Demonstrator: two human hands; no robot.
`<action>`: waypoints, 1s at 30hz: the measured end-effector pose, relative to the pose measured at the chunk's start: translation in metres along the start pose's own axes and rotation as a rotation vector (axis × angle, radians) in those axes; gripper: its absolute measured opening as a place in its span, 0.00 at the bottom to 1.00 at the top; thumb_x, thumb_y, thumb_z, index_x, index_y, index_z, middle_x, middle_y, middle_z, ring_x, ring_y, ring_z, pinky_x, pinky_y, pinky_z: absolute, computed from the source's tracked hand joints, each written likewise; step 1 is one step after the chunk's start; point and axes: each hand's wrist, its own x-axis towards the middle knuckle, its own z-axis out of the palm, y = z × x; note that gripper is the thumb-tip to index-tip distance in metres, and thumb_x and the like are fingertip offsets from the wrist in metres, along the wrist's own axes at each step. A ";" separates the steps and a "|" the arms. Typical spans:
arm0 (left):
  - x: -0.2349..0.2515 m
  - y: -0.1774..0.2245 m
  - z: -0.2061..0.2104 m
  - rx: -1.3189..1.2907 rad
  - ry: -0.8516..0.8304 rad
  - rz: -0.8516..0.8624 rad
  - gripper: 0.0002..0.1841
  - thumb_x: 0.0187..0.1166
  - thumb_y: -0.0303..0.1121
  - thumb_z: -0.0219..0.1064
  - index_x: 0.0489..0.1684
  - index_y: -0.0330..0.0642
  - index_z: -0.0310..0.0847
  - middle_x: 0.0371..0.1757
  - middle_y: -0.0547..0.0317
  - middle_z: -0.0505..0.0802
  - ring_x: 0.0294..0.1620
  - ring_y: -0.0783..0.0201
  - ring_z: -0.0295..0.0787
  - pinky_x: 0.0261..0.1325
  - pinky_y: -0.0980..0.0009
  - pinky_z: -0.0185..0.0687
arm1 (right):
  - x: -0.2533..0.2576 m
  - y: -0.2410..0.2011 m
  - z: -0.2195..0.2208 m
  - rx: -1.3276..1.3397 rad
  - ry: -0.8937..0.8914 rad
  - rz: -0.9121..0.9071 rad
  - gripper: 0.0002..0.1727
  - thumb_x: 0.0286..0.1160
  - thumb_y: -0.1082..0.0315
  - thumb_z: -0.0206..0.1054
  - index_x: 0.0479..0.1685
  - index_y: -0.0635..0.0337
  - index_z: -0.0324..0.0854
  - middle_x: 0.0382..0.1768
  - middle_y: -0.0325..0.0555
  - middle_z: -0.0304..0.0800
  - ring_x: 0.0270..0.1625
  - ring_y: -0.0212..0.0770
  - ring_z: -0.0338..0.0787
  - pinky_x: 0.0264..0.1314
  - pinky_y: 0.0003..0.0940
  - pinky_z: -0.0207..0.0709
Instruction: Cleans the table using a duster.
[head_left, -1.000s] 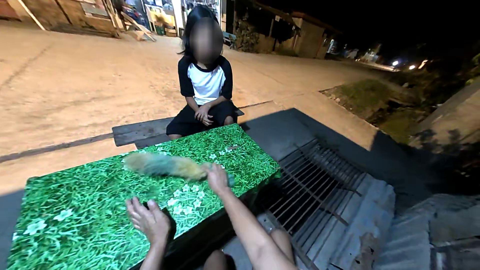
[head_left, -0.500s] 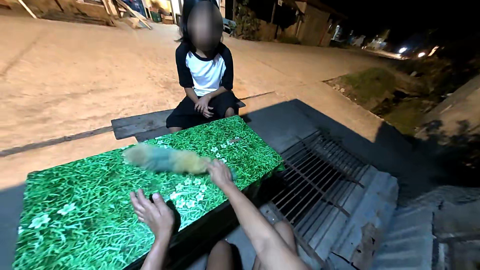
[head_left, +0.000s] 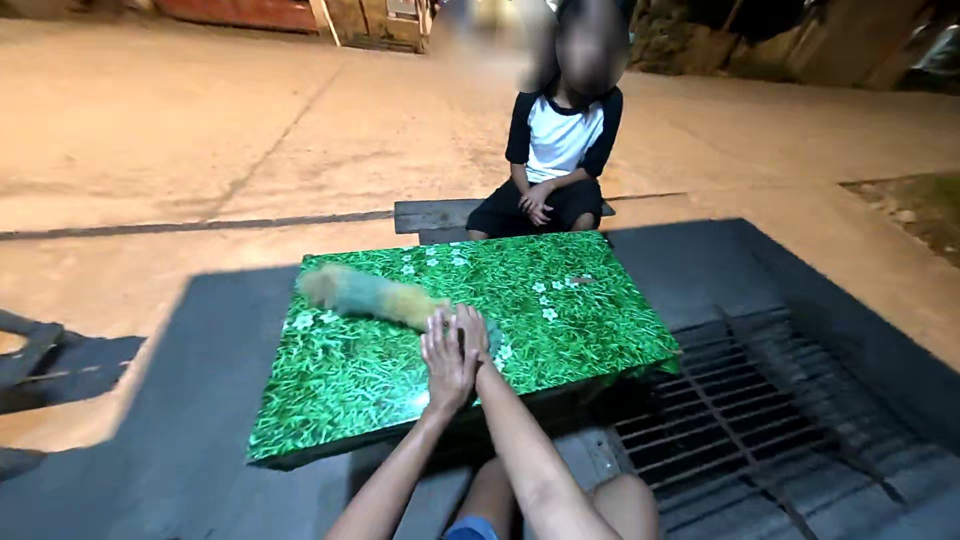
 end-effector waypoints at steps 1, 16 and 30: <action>0.001 0.001 -0.003 -0.008 -0.005 -0.037 0.44 0.88 0.65 0.33 0.88 0.34 0.63 0.92 0.28 0.59 0.93 0.26 0.48 0.91 0.29 0.36 | 0.009 0.003 0.014 0.021 0.007 0.004 0.30 0.85 0.44 0.59 0.80 0.48 0.79 0.79 0.59 0.77 0.82 0.61 0.74 0.84 0.61 0.66; 0.011 0.004 0.008 0.147 -0.239 -0.031 0.43 0.88 0.64 0.38 0.94 0.38 0.53 0.94 0.26 0.47 0.94 0.23 0.35 0.89 0.26 0.28 | -0.167 0.203 -0.141 -0.091 0.436 0.925 0.24 0.84 0.68 0.59 0.79 0.47 0.80 0.79 0.60 0.77 0.77 0.62 0.80 0.76 0.58 0.77; 0.011 -0.002 0.009 0.087 -0.234 -0.054 0.43 0.89 0.63 0.36 0.93 0.36 0.53 0.94 0.26 0.49 0.95 0.25 0.37 0.89 0.27 0.30 | -0.215 0.069 -0.061 0.469 -0.032 0.445 0.24 0.89 0.62 0.59 0.79 0.62 0.77 0.72 0.63 0.85 0.77 0.57 0.83 0.83 0.57 0.70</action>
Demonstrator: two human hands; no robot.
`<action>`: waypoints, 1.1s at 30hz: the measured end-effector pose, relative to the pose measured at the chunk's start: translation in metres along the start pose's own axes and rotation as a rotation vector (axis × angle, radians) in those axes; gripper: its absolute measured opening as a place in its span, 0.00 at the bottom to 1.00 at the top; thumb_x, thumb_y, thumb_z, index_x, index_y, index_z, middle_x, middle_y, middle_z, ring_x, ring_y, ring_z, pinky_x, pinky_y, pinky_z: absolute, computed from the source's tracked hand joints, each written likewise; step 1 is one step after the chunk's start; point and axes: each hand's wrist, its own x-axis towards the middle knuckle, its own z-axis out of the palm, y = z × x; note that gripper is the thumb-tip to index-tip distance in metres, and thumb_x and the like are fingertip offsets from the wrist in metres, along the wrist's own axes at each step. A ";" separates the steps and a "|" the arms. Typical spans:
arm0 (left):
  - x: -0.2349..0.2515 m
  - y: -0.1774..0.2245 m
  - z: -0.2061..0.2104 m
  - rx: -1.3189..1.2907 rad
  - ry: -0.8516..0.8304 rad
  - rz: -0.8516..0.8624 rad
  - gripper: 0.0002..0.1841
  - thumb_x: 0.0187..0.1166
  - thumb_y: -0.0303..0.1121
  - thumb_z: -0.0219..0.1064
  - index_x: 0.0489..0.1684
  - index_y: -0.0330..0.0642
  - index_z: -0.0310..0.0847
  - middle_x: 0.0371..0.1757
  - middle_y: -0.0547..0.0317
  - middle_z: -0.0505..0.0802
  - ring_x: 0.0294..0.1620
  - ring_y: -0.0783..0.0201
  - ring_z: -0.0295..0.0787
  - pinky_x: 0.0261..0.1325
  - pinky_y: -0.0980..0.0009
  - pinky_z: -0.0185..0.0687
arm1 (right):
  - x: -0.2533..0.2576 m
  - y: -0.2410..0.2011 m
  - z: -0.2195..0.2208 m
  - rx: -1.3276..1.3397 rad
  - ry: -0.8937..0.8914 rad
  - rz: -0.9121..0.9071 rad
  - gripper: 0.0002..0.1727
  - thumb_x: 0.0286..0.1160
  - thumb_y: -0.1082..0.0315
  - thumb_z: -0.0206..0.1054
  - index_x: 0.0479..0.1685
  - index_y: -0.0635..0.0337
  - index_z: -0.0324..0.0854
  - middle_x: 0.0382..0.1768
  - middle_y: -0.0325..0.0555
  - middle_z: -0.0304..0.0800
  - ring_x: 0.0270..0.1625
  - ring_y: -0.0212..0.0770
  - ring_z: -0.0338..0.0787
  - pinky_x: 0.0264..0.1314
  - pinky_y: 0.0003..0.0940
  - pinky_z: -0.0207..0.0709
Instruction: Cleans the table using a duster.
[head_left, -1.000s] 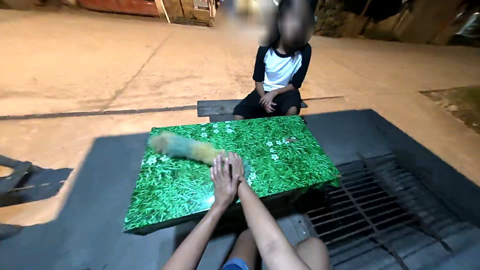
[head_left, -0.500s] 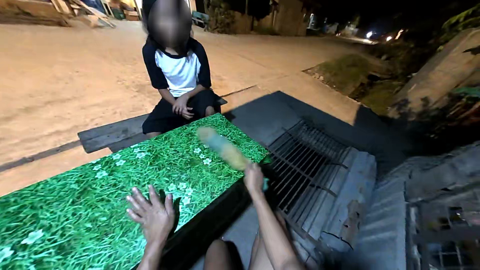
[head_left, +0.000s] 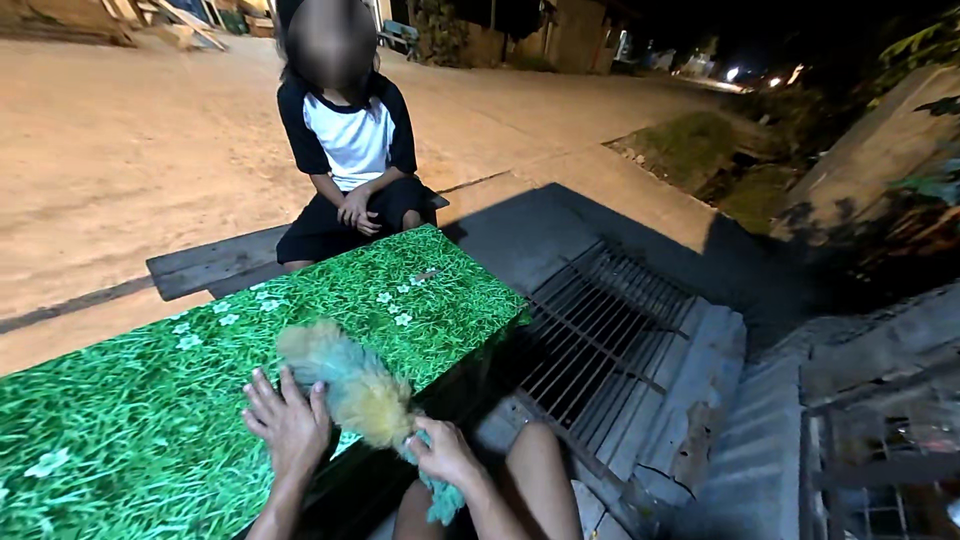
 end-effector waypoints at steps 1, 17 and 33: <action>0.000 0.000 0.000 -0.001 0.004 -0.008 0.43 0.89 0.63 0.36 0.94 0.37 0.52 0.94 0.26 0.48 0.95 0.26 0.37 0.90 0.28 0.30 | 0.002 0.003 -0.006 -0.029 -0.023 0.019 0.24 0.88 0.60 0.61 0.76 0.63 0.80 0.69 0.63 0.87 0.75 0.58 0.85 0.81 0.58 0.72; 0.001 -0.004 0.006 0.045 -0.029 -0.012 0.45 0.87 0.66 0.33 0.94 0.38 0.52 0.95 0.29 0.48 0.95 0.27 0.38 0.89 0.28 0.32 | -0.006 0.009 -0.038 -0.261 0.153 0.124 0.24 0.90 0.58 0.58 0.82 0.49 0.77 0.68 0.57 0.90 0.70 0.57 0.89 0.74 0.59 0.79; 0.002 0.000 0.001 -0.007 0.002 -0.038 0.46 0.87 0.66 0.34 0.95 0.37 0.50 0.95 0.30 0.46 0.96 0.28 0.36 0.91 0.30 0.30 | 0.008 0.040 -0.076 -0.239 0.425 0.313 0.24 0.92 0.56 0.55 0.83 0.49 0.76 0.64 0.59 0.91 0.67 0.59 0.90 0.72 0.60 0.80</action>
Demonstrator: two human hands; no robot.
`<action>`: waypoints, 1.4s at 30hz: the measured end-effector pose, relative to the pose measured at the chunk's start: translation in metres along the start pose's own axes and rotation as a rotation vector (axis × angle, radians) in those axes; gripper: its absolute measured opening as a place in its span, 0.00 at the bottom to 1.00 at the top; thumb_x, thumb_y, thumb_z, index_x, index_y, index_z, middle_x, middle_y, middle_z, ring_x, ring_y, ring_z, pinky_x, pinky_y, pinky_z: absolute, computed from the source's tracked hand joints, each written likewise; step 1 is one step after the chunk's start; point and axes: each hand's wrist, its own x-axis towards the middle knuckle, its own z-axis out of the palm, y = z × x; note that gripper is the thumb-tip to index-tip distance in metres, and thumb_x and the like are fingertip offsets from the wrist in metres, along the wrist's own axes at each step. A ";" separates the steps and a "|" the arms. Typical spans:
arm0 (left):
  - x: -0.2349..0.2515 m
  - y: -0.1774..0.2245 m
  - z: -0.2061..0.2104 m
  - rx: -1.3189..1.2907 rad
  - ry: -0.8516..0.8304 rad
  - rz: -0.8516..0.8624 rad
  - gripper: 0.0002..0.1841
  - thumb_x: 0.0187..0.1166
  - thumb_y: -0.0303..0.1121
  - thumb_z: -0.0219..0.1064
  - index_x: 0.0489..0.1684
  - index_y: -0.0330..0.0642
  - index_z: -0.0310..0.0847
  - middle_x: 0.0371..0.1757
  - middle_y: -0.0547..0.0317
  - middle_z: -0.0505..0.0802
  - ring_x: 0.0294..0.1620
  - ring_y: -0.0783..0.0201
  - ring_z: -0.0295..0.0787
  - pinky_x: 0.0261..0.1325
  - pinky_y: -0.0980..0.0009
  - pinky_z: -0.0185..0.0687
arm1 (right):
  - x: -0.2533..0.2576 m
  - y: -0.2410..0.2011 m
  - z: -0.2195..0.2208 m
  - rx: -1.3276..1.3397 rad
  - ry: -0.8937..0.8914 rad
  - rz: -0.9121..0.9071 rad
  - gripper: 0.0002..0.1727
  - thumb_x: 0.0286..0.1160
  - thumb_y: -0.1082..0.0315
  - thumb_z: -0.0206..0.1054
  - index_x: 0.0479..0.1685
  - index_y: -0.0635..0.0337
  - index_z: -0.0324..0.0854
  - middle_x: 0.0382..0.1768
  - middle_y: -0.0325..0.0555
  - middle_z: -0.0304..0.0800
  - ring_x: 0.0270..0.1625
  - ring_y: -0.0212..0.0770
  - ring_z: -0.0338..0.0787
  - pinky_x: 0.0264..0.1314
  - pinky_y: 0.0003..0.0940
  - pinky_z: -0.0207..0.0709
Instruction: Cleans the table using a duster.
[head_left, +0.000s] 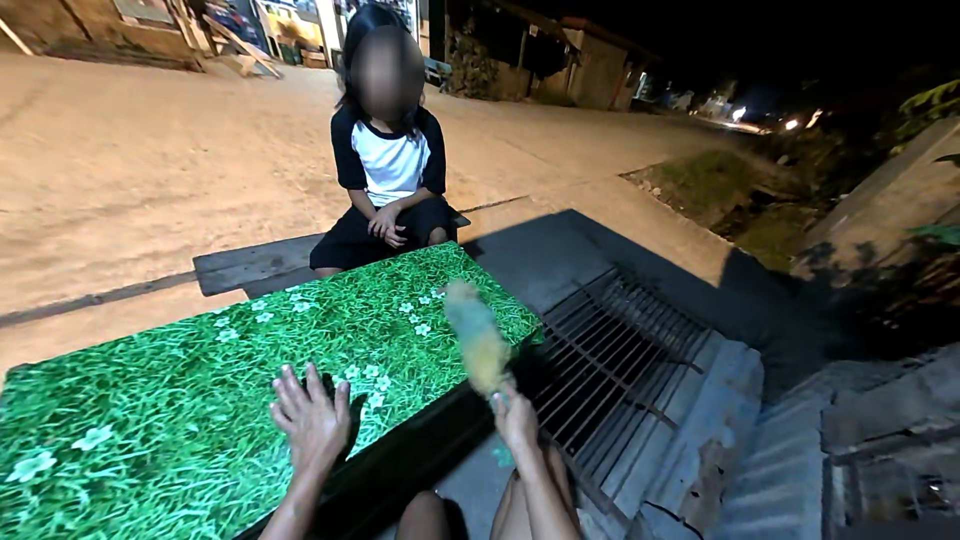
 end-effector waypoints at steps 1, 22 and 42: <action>-0.001 -0.001 0.000 0.000 -0.003 -0.002 0.45 0.87 0.66 0.33 0.95 0.38 0.49 0.95 0.30 0.46 0.96 0.28 0.36 0.91 0.30 0.30 | -0.015 -0.003 0.014 0.033 -0.089 -0.097 0.24 0.91 0.58 0.56 0.82 0.51 0.76 0.65 0.59 0.91 0.68 0.58 0.90 0.74 0.59 0.79; -0.003 -0.001 0.000 -0.002 0.007 -0.050 0.47 0.87 0.65 0.35 0.95 0.33 0.45 0.95 0.29 0.47 0.96 0.29 0.36 0.91 0.32 0.30 | -0.017 -0.051 0.044 -0.064 -0.388 -0.494 0.27 0.91 0.62 0.56 0.88 0.40 0.70 0.72 0.56 0.87 0.74 0.57 0.86 0.78 0.59 0.75; 0.005 -0.001 -0.002 -0.069 0.143 -0.101 0.41 0.90 0.56 0.40 0.93 0.30 0.48 0.94 0.25 0.45 0.95 0.27 0.36 0.92 0.33 0.32 | 0.081 -0.157 0.103 -0.257 -0.202 -1.041 0.29 0.78 0.72 0.65 0.79 0.39 0.81 0.72 0.62 0.83 0.77 0.64 0.80 0.75 0.60 0.75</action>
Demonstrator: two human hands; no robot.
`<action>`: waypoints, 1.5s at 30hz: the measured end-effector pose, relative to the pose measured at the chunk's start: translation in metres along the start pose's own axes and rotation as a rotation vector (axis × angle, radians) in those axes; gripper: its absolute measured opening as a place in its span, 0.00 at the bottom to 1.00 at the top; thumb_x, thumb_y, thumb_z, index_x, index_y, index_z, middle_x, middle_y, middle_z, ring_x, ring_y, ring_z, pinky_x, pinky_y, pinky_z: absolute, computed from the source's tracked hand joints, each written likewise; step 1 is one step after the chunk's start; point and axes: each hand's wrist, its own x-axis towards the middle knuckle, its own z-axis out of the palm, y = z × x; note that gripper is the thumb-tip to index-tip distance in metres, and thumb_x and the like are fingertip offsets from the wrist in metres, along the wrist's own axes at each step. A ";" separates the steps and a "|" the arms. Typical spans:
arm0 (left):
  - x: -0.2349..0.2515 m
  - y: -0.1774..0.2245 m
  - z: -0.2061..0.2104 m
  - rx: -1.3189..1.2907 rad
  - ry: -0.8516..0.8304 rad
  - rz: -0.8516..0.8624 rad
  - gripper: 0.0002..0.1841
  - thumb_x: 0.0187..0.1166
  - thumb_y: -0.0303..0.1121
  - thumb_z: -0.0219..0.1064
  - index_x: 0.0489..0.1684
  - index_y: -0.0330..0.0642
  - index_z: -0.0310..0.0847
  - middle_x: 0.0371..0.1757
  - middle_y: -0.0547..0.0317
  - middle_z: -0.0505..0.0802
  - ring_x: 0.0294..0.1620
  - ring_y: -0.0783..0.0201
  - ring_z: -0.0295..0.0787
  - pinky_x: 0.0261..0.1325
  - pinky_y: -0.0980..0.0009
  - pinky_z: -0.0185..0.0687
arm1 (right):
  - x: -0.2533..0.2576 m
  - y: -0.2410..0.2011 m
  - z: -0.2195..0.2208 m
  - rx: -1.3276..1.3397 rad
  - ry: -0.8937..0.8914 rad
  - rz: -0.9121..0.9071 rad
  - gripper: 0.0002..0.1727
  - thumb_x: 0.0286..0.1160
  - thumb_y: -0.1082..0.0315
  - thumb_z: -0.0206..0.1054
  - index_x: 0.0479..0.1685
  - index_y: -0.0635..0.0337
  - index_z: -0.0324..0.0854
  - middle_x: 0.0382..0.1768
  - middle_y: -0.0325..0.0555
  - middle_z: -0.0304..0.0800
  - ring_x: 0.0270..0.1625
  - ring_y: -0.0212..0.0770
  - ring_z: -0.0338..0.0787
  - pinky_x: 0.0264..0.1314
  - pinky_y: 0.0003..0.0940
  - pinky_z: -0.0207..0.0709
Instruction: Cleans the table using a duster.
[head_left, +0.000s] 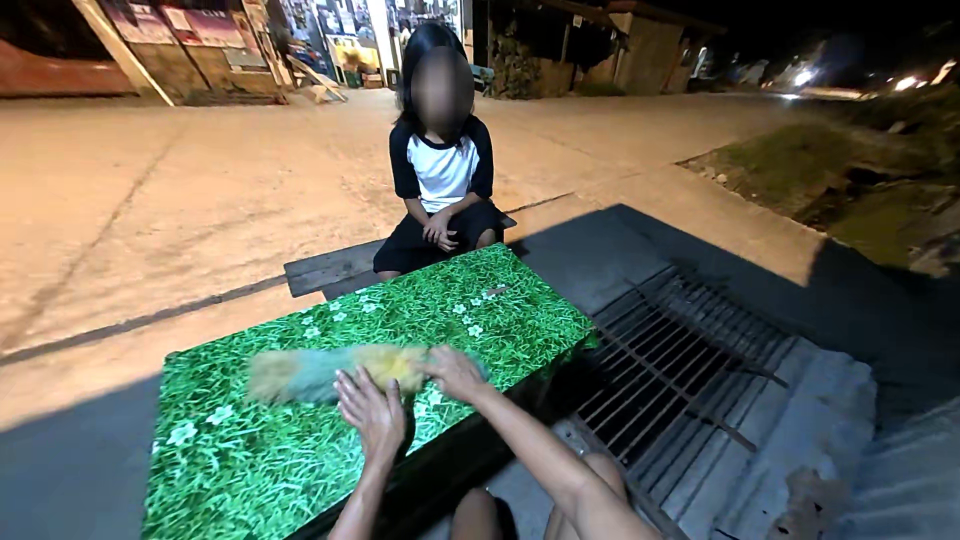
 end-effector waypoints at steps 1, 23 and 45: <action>0.000 0.001 0.000 0.011 -0.002 -0.002 0.42 0.90 0.57 0.39 0.93 0.30 0.48 0.94 0.24 0.45 0.95 0.27 0.36 0.92 0.33 0.32 | 0.007 0.010 -0.008 0.007 0.014 0.168 0.27 0.80 0.71 0.63 0.79 0.39 0.81 0.75 0.62 0.80 0.79 0.63 0.78 0.78 0.60 0.74; -0.008 0.001 0.001 0.110 -0.099 0.004 0.43 0.89 0.62 0.39 0.95 0.36 0.48 0.95 0.29 0.42 0.96 0.28 0.34 0.92 0.33 0.30 | -0.049 0.061 -0.038 0.044 0.194 0.886 0.26 0.88 0.65 0.55 0.85 0.46 0.73 0.82 0.59 0.73 0.77 0.61 0.80 0.76 0.56 0.77; -0.010 0.000 0.003 0.150 -0.060 0.115 0.47 0.85 0.61 0.44 0.95 0.30 0.44 0.94 0.22 0.40 0.95 0.25 0.33 0.92 0.34 0.31 | -0.031 -0.020 0.002 0.033 -0.096 0.237 0.29 0.82 0.73 0.60 0.84 0.46 0.75 0.83 0.57 0.73 0.79 0.63 0.78 0.76 0.61 0.75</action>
